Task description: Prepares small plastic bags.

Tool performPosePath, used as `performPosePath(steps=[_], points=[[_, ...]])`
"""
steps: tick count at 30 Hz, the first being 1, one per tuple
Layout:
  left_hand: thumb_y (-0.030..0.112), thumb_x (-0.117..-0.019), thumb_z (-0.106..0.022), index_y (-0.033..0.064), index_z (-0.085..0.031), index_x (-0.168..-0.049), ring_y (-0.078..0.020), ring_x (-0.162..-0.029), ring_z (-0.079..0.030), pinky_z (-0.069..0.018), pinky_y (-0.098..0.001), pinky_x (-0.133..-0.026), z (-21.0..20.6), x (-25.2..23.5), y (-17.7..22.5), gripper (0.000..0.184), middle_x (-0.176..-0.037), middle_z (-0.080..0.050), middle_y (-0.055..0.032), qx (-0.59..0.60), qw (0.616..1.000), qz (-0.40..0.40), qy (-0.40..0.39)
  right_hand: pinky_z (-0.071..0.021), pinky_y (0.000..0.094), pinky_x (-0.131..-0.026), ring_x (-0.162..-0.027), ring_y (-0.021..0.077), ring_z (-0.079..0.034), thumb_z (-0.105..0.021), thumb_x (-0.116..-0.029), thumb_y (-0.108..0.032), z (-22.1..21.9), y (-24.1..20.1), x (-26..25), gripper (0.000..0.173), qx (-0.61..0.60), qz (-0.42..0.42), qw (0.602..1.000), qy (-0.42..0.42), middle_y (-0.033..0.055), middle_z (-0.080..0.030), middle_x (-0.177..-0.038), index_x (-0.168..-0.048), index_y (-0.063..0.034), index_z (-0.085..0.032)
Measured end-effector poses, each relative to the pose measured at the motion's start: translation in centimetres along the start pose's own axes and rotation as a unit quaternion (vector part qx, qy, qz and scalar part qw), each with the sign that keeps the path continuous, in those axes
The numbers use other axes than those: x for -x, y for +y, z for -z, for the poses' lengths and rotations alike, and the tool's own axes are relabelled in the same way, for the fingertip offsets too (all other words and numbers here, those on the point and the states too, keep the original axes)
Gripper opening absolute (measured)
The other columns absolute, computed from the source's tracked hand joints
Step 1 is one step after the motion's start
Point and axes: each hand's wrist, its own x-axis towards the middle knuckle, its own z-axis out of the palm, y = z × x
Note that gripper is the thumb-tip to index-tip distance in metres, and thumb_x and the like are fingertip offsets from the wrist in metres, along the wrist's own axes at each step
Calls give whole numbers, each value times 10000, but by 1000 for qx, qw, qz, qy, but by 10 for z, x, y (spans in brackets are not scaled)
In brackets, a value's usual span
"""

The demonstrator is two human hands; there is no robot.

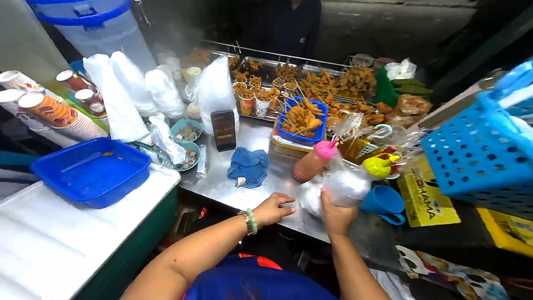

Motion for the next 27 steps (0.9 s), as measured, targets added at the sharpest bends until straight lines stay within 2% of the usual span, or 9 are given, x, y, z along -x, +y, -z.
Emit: performPosePath(steps=[3, 9, 12, 14, 17, 20, 22, 24, 27], points=[[208, -1000, -643, -11, -544, -1441, -314, -1391, -471, -401, -428, -1148, 28, 27, -21, 502, -1512, -458, -247, -118, 990, -22, 68, -407, 382, -1155, -1310, 361, -562, -847, -826, -187, 21, 14, -17, 885, 47, -12, 999, 24, 382, -531, -1369, -1418, 236, -345], [201, -1045, -535, 51, -605, -1413, -372, -1434, -425, -321, -480, -1203, 70, 20, -16, 404, -1494, -519, -201, -347, 914, -89, 192, -358, 362, -1186, -1398, 374, -463, -849, -814, -236, 45, 18, -26, 1014, 39, -22, 999, -1, 395, -414, -1469, -1487, 207, -234], [260, -1062, -520, 111, -466, -1541, -457, -1481, -321, -280, -610, -1180, 86, -7, -26, 504, -1600, -379, -220, -472, 869, -2, 151, -440, 329, -1057, -1240, 349, -529, -712, -910, -156, 60, 24, -23, 642, 26, 186, 976, 115, 422, -505, -1281, -1301, 263, -422], [262, -1081, -485, 113, -471, -1538, -480, -1443, -358, -313, -636, -1140, 94, -21, -37, 480, -1580, -392, -240, -490, 859, 29, 145, -436, 257, -1026, -1188, 185, -546, -647, -972, -153, 68, 17, -22, 354, 26, 299, 944, 137, 242, -572, -1150, -1150, 125, -519], [150, -1074, -461, 31, -626, -1381, -448, -1346, -491, -387, -560, -1119, 102, -29, -47, 368, -1416, -559, -251, -477, 861, -18, 175, -458, 170, -961, -1089, 27, -562, -596, -1010, -198, 58, 3, -7, 211, 1, 337, 941, 40, 68, -588, -1080, -1099, -8, -580], [63, -1036, -496, -99, -679, -1169, -422, -1264, -571, -438, -492, -1096, 106, -35, -46, 278, -1263, -637, -274, -446, 871, -53, 201, -536, 233, -846, -890, 141, -652, -600, -981, -187, 11, -9, 17, 261, -21, 308, 942, -129, 159, -676, -920, -979, 54, -702], [65, -1028, -525, -124, -658, -1151, -401, -1277, -567, -427, -458, -1113, 108, -37, -40, 262, -1262, -633, -275, -427, 880, -32, 204, -584, 291, -806, -844, 197, -698, -601, -971, -159, -32, -13, 26, 248, -7, 293, 926, -237, 156, -716, -907, -974, 28, -763], [94, -1013, -579, -131, -636, -1165, -401, -1296, -556, -418, -458, -1121, 109, -35, -37, 277, -1289, -618, -285, -413, 885, -19, 212, -595, 385, -841, -897, 293, -716, -592, -992, -126, -76, -21, 30, 247, 15, 265, 914, -308, 206, -719, -978, -1059, 43, -758], [249, -960, -695, -75, -593, -1309, -414, -1413, -440, -348, -491, -1179, 107, -14, -42, 487, -1473, -501, -264, -408, 878, -31, 247, -518, 468, -1011, -1154, 401, -635, -565, -1042, -226, -135, -39, 21, 428, 115, 159, 888, -415, 297, -622, -1259, -1354, 63, -616]])
